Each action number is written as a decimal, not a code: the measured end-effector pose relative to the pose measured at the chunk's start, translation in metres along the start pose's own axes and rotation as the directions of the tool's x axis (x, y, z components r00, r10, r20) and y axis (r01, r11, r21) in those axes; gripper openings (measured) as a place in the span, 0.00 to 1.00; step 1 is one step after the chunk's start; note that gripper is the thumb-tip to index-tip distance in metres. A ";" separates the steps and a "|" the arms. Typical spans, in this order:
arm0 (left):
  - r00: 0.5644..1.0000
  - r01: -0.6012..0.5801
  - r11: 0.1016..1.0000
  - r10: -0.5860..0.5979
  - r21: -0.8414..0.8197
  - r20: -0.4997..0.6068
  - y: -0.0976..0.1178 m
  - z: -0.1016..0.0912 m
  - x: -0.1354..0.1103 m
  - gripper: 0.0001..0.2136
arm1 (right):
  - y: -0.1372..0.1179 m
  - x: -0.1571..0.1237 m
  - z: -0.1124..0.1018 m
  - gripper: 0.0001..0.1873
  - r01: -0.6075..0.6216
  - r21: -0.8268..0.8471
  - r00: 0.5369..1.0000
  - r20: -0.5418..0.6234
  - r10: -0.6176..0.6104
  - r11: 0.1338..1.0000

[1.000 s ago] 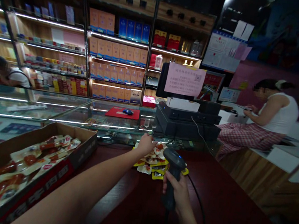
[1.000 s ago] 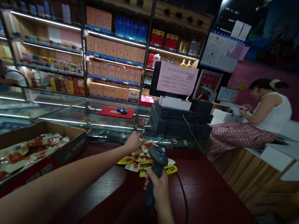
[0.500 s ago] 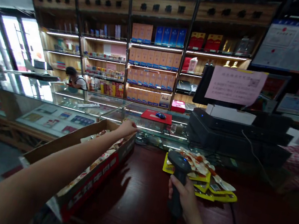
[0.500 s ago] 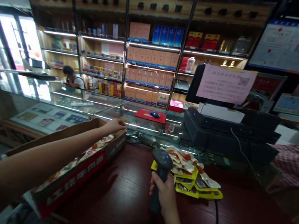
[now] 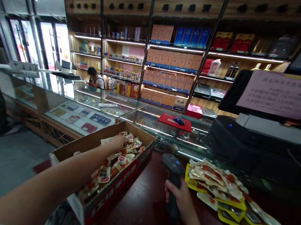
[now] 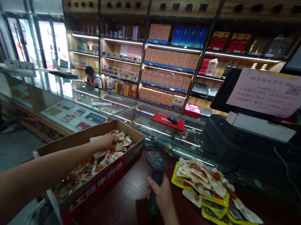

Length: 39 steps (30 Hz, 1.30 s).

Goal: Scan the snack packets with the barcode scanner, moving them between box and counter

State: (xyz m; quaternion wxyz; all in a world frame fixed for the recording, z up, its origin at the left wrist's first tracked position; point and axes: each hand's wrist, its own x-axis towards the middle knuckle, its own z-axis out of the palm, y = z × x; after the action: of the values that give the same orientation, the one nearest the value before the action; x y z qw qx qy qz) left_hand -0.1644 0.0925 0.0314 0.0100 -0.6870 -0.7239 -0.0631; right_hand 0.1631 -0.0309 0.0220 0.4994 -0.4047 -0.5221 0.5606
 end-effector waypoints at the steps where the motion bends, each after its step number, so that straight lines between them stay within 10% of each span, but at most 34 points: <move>1: 1.000 0.029 0.999 -0.029 -0.014 0.000 0.002 0.003 0.000 0.15 | 0.002 0.000 -0.001 0.21 -0.006 -0.002 1.000 0.004 0.006 1.000; 9: 0.985 0.167 0.886 -0.163 -0.432 0.047 0.004 -0.027 0.009 0.10 | 0.001 -0.006 -0.014 0.19 0.016 0.032 0.998 0.056 -0.018 0.999; 12: 0.995 0.075 0.331 0.035 -0.941 0.092 0.018 -0.043 0.002 0.13 | -0.005 -0.012 -0.013 0.18 0.035 0.062 0.994 0.099 -0.041 0.997; 14: 0.969 0.107 -0.048 0.228 -0.993 0.093 0.034 -0.048 -0.009 0.16 | -0.008 -0.015 -0.011 0.18 0.037 0.078 0.991 0.129 -0.047 0.996; 17: 0.914 0.191 -0.224 0.395 -0.956 0.090 0.063 -0.051 -0.027 0.20 | -0.009 -0.017 -0.009 0.19 0.020 0.100 0.988 0.149 -0.035 0.995; 23: 0.852 0.188 -0.083 0.509 -0.979 0.121 0.095 -0.053 -0.046 0.23 | -0.004 -0.016 -0.011 0.19 0.025 0.085 0.982 0.182 -0.040 0.996; 30: 0.770 0.132 0.206 0.594 -0.970 0.231 0.088 -0.056 -0.041 0.21 | -0.003 -0.014 -0.016 0.20 0.038 0.026 0.993 0.113 -0.040 0.999; 39: 0.752 0.080 0.363 0.589 -0.928 0.295 0.084 -0.066 -0.041 0.18 | -0.002 -0.015 -0.021 0.18 0.035 -0.052 0.986 0.164 -0.027 0.998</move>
State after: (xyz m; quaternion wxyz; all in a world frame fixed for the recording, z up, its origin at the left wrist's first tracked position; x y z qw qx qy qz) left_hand -0.0836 0.0490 0.0989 -0.5768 -0.6710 -0.4086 -0.2239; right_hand 0.1864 -0.0420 0.0203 0.4525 -0.3629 -0.5825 0.5695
